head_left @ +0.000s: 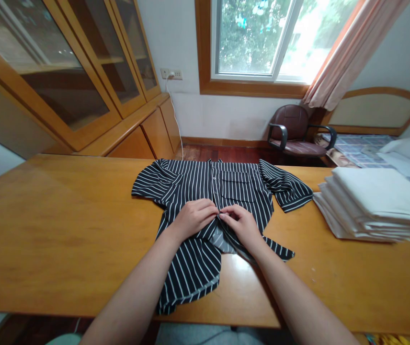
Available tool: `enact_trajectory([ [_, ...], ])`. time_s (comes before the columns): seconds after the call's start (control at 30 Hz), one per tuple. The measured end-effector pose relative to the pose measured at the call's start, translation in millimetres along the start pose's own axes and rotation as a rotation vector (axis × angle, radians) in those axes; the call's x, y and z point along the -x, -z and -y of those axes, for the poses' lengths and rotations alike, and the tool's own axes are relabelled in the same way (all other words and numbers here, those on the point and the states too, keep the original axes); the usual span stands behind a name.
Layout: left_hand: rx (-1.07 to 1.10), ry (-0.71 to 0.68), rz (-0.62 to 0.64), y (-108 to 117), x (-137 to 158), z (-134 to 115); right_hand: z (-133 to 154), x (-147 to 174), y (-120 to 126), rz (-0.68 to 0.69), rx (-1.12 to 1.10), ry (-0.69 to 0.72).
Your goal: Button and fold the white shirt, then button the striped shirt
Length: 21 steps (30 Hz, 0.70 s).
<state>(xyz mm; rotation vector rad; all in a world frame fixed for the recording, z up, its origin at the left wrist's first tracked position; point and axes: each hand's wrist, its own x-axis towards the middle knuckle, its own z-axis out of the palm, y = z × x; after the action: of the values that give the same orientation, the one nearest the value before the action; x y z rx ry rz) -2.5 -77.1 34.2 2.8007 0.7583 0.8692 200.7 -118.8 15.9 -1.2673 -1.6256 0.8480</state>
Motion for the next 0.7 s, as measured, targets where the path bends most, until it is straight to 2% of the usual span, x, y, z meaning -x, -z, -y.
enact_trajectory([
  [0.2,0.007,0.011,-0.021,-0.5,0.5,-0.5,-4.7,-0.4,-1.0,-0.001,-0.066,-0.043],
  [0.5,0.039,0.034,-0.028,-3.4,1.4,1.5,-2.8,-0.4,0.0,0.041,-0.008,0.014],
  [0.7,0.018,0.046,-0.027,-4.2,2.1,2.1,-3.8,0.2,-1.5,0.023,-0.020,-0.011],
])
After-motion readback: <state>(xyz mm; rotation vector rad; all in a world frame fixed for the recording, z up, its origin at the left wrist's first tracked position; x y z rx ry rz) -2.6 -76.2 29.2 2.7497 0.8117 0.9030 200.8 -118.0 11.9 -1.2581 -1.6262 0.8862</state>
